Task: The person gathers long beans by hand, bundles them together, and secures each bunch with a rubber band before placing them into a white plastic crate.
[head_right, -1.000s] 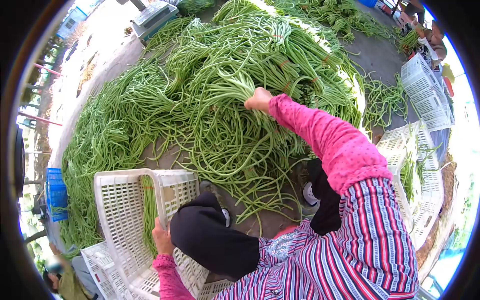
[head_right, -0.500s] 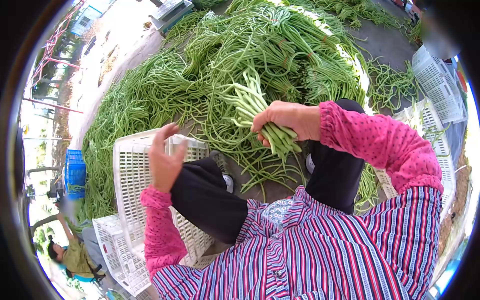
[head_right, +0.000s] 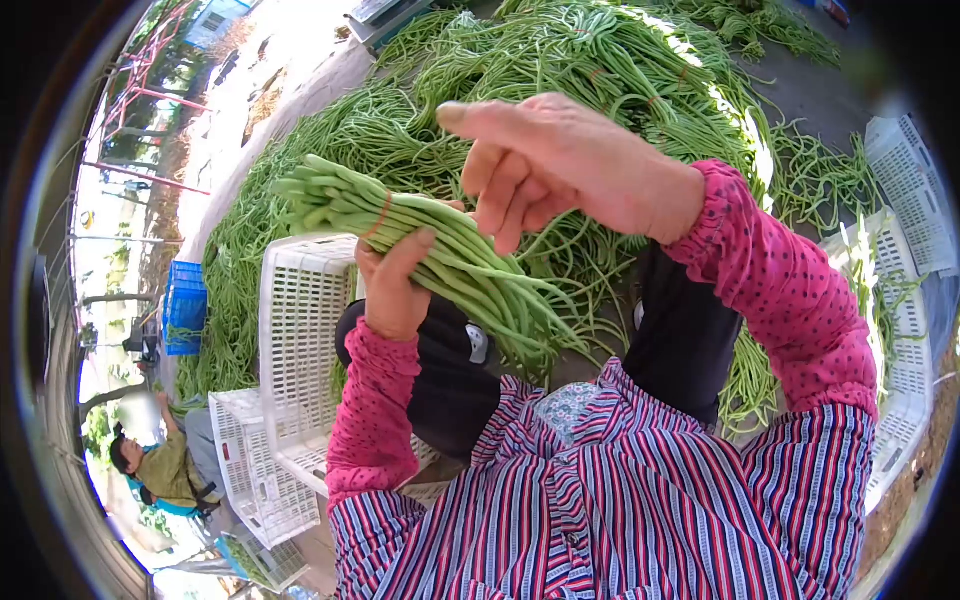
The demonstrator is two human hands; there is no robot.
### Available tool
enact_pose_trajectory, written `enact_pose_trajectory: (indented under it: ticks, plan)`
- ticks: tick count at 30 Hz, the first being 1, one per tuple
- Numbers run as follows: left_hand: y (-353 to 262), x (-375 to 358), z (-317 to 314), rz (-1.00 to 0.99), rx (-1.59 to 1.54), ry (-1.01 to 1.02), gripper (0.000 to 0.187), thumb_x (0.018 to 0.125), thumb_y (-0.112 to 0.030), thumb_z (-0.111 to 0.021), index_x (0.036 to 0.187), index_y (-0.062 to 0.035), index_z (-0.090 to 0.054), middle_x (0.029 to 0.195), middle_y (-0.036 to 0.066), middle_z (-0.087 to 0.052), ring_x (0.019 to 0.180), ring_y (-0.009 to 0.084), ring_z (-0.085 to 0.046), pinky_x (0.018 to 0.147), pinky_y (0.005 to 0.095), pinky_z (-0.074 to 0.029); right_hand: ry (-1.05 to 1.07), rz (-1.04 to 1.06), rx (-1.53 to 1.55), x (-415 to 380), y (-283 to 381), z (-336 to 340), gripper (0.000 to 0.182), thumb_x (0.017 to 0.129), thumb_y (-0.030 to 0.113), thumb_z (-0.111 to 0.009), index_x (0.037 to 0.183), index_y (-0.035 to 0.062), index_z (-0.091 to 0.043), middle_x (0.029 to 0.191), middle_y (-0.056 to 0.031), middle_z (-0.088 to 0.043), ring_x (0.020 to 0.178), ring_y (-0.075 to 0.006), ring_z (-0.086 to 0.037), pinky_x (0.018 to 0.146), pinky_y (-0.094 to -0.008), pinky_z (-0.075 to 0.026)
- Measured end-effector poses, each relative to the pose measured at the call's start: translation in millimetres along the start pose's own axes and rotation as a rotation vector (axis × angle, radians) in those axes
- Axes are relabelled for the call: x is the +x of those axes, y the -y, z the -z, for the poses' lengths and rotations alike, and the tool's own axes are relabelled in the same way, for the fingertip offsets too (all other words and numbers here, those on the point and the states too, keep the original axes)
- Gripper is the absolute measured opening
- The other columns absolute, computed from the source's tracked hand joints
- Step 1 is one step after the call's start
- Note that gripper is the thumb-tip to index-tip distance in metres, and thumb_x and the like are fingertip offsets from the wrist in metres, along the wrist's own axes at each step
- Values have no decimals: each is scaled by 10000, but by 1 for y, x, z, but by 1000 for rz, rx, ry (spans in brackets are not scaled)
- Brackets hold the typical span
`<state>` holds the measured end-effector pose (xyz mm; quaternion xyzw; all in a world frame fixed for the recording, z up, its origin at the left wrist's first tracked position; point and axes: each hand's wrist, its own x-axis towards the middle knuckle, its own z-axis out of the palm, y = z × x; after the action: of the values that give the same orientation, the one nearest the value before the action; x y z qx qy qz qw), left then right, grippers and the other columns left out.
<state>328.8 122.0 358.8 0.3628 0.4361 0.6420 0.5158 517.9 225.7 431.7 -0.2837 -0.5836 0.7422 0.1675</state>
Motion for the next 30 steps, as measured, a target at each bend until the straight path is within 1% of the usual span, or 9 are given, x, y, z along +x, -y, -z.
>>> enact_pose_trajectory:
  ticks: [2, 4, 5, 9, 14, 19, 22, 26, 30]
  plan:
    - [-13, 10, 19, 16, -150, 28, 304, 800, -110, -589, 1073, 17, -550, 1002, 175, -630, 949, 342, -624, 845, 428, -521, -16, 110, 15, 15, -7, 12, 429, 937, 412, -482, 833, 14, -604, 710, -86, -647, 596, -151, -644, 574, -225, -503]
    - [-21, 20, 34, 21, -305, 65, 328, 808, -121, -563, 1106, 13, -530, 1001, 189, -629, 980, 361, -608, 881, 453, -505, -125, 469, -169, 41, -31, 13, 313, 934, 293, -534, 896, -9, -607, 778, -61, -640, 709, -109, -627, 670, -224, -502]
    - [-24, 26, 39, 6, -371, 89, 344, 808, -158, -567, 1106, 7, -525, 989, 196, -627, 1000, 377, -594, 902, 472, -487, -62, 472, -299, 50, -37, 12, 232, 921, 206, -567, 955, -20, -604, 844, -50, -631, 782, -79, -593, 727, -232, -494]
    - [-33, 55, 52, -80, -372, 194, 360, 811, -219, -581, 1079, 11, -518, 966, 212, -627, 1036, 393, -577, 921, 485, -468, -27, 591, -383, 75, -52, -25, 213, 865, 169, -629, 944, -30, -623, 755, -50, -629, 727, -97, -590, 643, -245, -488]
    - [-41, 74, 57, 0, -287, 103, 359, 860, -278, -555, 1071, 12, -531, 956, 200, -632, 931, 359, -615, 892, 451, -487, -50, 547, -270, 102, -49, -29, 195, 866, 160, -621, 914, -29, -623, 806, -61, -629, 742, -98, -583, 664, -258, -485]
    - [-12, 94, 87, 126, -288, -15, 236, 901, -221, -549, 1063, -49, -552, 908, 119, -647, 826, 217, -647, 752, 358, -546, -25, 346, -273, 125, -54, -25, 212, 932, 189, -526, 895, -19, -551, 635, 36, -418, 556, -56, -404, 482, -245, -344]
    - [-8, 98, 84, 153, -299, -95, 272, 880, -256, -588, 959, 2, -559, 803, 127, -648, 678, 216, -657, 633, 326, -557, 75, 230, -41, 134, -69, -27, 244, 963, 215, -482, 866, -1, -541, 603, 47, -410, 510, -37, -377, 437, -222, -301]
    - [-7, 101, 86, 173, -309, -186, 263, 885, -273, -590, 944, -19, -552, 783, 134, -643, 659, 239, -656, 616, 352, -559, 56, 140, -15, 129, -74, -28, 266, 979, 240, -454, 862, 15, -532, 560, 53, -385, 480, -26, -350, 411, -211, -267]
    - [-2, 105, 85, 162, -354, -218, 199, 909, -291, -552, 1005, -125, -500, 820, 139, -646, 715, 272, -663, 634, 394, -573, 65, 139, -29, 115, -76, -28, 272, 979, 241, -456, 847, 18, -539, 550, 49, -387, 477, -29, -351, 414, -217, -272]
